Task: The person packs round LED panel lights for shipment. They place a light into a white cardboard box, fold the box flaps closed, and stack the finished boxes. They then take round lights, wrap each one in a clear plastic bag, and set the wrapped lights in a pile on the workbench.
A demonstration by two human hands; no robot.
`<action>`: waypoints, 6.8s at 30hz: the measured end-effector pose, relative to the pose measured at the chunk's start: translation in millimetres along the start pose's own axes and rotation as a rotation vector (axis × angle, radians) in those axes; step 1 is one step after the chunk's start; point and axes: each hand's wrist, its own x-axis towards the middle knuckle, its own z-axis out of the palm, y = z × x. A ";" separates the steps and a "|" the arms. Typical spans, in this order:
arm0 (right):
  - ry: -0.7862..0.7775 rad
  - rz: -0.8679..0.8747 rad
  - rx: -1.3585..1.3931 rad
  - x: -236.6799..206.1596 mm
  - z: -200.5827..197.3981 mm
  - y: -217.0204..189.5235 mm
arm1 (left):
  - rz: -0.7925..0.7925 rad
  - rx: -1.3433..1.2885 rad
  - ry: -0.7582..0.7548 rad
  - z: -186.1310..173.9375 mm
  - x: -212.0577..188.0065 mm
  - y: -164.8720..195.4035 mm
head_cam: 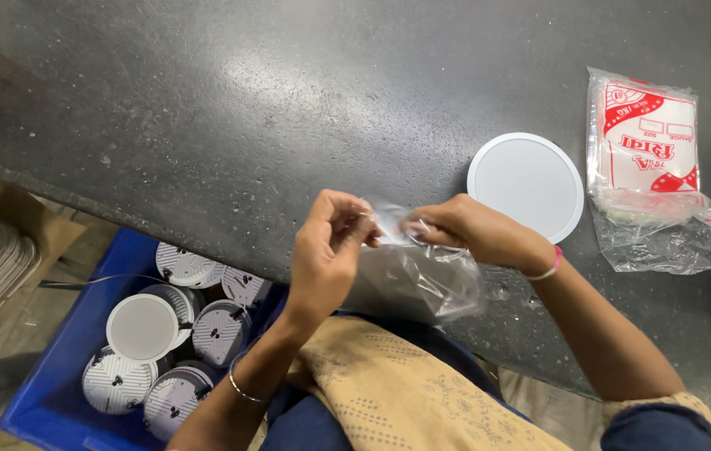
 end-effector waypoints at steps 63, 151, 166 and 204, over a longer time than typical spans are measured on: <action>-0.015 0.113 0.633 -54.0 0.7 8.6 | 0.427 0.785 -0.551 26.9 9.7 32.4; 1.167 0.418 -0.612 -311.9 -43.2 306.6 | 0.292 0.669 -0.781 301.5 -11.8 -76.3; 1.227 0.307 -0.506 -321.0 -55.7 263.0 | 0.371 0.766 -0.515 444.1 53.1 -225.8; 1.441 0.647 -0.136 -324.2 -27.9 254.4 | 0.620 0.781 -0.583 445.5 80.2 -243.7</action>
